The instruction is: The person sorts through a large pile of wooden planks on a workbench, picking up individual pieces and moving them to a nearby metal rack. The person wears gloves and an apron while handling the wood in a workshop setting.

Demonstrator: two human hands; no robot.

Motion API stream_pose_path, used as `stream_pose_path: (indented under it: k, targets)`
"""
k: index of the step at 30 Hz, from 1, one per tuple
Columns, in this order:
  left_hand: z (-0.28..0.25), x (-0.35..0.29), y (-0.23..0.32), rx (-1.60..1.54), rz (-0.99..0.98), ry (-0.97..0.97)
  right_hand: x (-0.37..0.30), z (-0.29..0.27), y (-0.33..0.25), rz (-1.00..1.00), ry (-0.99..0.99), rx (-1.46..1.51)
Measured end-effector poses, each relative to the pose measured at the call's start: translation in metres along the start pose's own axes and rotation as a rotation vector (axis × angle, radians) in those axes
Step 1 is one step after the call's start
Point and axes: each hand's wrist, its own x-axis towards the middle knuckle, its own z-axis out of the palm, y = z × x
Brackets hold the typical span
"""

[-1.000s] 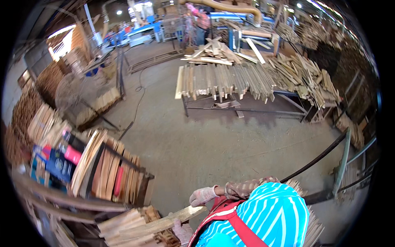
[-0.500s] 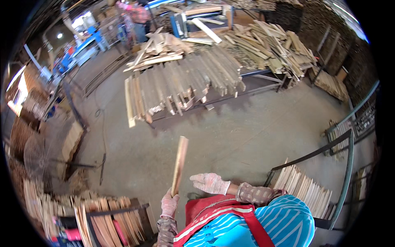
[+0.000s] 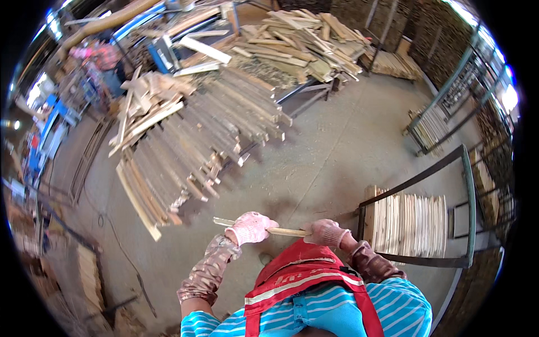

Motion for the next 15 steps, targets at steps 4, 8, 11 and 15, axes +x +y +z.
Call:
stream_pose_path:
  k: [4,8,11,15]
  targets:
    - [-0.045,0.070,-0.020,0.169,0.226,0.068,-0.001,-0.004,0.045,0.111,0.094,0.288]
    - [-0.086,0.150,-0.035,0.181,0.281,0.097,0.019,-0.029,0.097,0.200,0.149,0.515]
    - [-0.123,0.207,-0.048,-0.040,0.321,0.253,0.048,-0.044,0.155,0.236,0.195,0.574]
    - [-0.185,0.281,-0.060,-0.601,0.200,0.372,0.067,-0.071,0.216,0.342,0.316,0.709]
